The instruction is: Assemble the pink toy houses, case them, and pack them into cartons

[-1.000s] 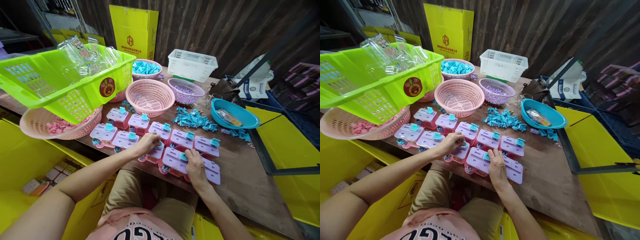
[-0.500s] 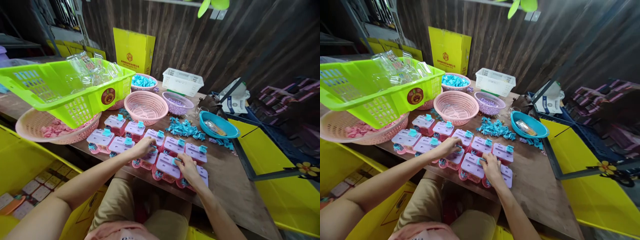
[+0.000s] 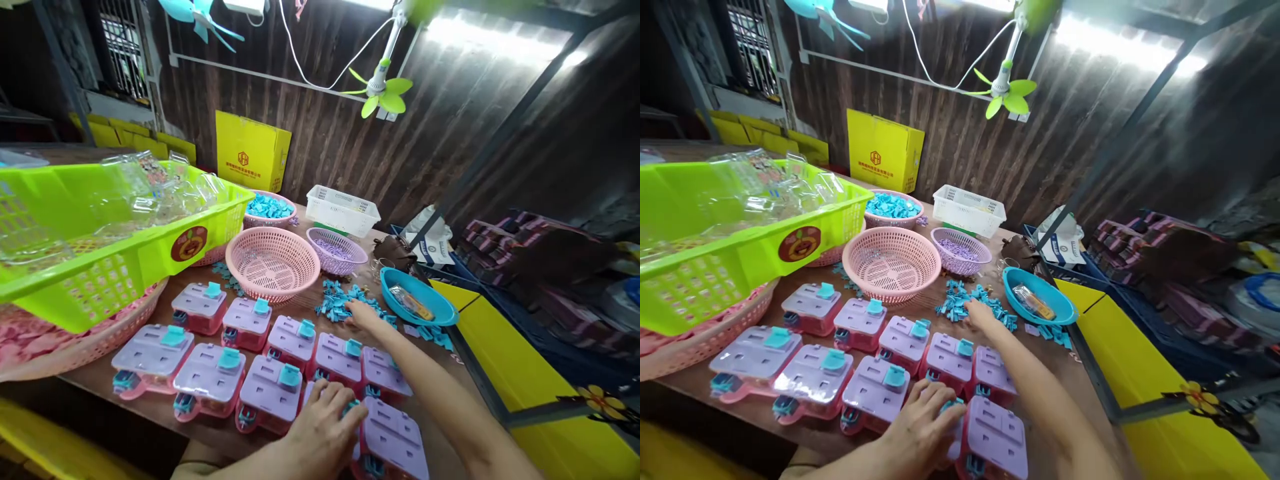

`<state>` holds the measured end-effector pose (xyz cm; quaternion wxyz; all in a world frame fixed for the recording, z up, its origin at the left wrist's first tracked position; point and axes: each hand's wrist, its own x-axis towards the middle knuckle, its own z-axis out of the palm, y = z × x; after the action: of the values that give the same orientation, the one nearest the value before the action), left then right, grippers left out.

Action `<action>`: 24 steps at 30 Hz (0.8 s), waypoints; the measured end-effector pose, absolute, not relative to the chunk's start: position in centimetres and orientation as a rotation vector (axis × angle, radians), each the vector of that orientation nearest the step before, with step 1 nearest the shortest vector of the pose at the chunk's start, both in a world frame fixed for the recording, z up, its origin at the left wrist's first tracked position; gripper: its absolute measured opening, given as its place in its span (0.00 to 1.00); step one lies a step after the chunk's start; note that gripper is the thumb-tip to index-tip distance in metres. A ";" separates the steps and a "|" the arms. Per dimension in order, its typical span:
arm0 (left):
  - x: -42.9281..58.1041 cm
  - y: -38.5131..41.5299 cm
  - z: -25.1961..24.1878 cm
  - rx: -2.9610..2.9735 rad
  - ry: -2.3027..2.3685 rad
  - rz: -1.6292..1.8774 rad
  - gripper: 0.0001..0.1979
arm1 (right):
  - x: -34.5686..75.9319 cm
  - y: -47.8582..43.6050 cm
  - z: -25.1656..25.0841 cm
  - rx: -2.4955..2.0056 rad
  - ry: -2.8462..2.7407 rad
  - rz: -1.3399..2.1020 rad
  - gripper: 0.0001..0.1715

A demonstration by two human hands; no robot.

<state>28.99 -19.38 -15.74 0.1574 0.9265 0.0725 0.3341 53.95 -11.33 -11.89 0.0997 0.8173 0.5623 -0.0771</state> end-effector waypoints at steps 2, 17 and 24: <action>28.6 -19.2 -15.8 2.626 0.204 0.993 0.16 | 54.0 -9.9 -13.2 2.394 1.642 -0.266 0.14; 26.8 -20.6 -14.5 2.608 0.191 0.715 0.14 | 52.4 -24.4 -6.7 2.863 1.945 -0.520 0.14; 29.5 -24.1 -16.1 2.805 0.047 0.564 0.19 | 49.4 -33.3 -12.4 3.201 1.858 -0.608 0.15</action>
<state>29.50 -24.05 -16.12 0.1394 0.9707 0.0164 0.1952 49.39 -33.32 -12.38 -0.2998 0.8141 0.4726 -0.1546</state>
